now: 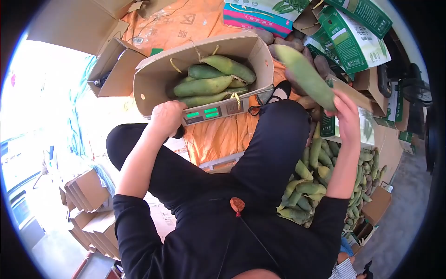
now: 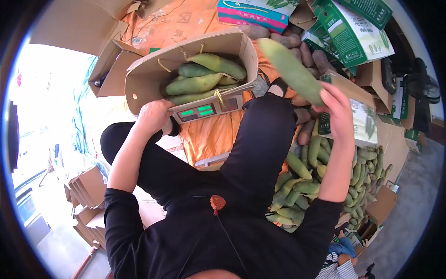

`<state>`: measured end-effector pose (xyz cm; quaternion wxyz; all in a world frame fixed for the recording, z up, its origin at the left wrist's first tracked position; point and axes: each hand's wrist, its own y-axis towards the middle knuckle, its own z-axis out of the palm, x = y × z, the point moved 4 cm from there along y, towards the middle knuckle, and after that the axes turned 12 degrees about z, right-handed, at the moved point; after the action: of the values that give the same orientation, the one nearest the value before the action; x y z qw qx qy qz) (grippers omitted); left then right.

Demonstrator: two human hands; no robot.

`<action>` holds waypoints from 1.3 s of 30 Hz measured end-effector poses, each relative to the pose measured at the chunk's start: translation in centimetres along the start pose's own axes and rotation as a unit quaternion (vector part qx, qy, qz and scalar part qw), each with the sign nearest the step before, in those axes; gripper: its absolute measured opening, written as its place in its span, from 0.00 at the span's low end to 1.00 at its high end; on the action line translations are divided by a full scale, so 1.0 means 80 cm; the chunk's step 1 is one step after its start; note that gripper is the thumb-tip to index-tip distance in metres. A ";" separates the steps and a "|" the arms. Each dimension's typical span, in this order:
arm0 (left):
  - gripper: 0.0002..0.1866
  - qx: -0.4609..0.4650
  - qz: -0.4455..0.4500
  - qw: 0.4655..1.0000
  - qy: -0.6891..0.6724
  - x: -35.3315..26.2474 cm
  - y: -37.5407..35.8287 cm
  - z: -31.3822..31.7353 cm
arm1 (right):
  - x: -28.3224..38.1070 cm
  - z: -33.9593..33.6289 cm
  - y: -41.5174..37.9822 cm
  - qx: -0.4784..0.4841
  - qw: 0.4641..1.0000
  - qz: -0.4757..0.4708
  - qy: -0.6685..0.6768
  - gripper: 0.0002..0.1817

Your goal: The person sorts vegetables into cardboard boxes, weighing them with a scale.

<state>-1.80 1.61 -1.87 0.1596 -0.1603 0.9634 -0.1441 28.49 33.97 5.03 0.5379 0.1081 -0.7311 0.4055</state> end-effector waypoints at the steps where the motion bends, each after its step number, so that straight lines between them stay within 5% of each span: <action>1: 0.08 0.003 0.016 1.000 0.024 -0.001 -0.001 0.001 | 0.020 0.024 0.007 0.050 0.998 0.001 -0.028 0.20; 11: 0.13 0.017 -0.017 0.999 -0.023 -0.007 -0.013 -0.026 | 0.038 0.299 0.093 0.303 0.923 0.079 -0.222 0.20; 16: 0.19 -0.009 -0.038 0.995 -0.094 -0.005 -0.024 -0.049 | 0.046 0.292 0.112 0.183 0.954 -0.005 -0.236 0.20; 19: 0.20 -0.095 -0.048 0.984 -0.141 0.005 -0.028 -0.056 | 0.063 0.234 0.135 0.034 0.937 -0.186 -0.293 0.17; 22: 0.18 -0.221 -0.064 0.950 -0.211 0.034 -0.029 -0.064 | 0.053 0.178 0.146 -0.008 0.987 -0.034 -0.157 0.18; 25: 0.17 -0.350 -0.130 0.896 -0.240 0.071 -0.040 -0.083 | 0.029 0.152 0.159 -0.043 0.984 0.034 -0.167 0.19; 26: 0.21 -0.349 -0.147 0.890 -0.252 0.085 -0.043 -0.086 | 0.020 0.152 0.157 -0.034 0.980 0.106 -0.162 0.19; 29: 0.27 -0.358 -0.187 0.868 -0.289 0.123 -0.049 -0.088 | -0.002 0.155 0.175 0.010 0.981 0.123 -0.150 0.21; 35: 0.35 -0.198 -0.278 0.924 -0.175 0.183 -0.057 -0.069 | -0.017 0.170 0.191 0.055 0.966 0.140 -0.211 0.20; 37: 0.32 -0.039 -0.311 0.864 -0.394 0.166 -0.052 -0.054 | -0.017 0.175 0.187 0.062 0.960 0.159 -0.222 0.18; 39: 0.25 -0.048 -0.308 0.834 -0.455 0.168 -0.045 -0.044 | -0.017 0.177 0.184 0.060 0.963 0.160 -0.211 0.17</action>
<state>-14.18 -5.65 -0.99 0.5192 -0.5038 0.6886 -0.0503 10.42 33.06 -4.49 0.2925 0.1047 -0.8101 0.4973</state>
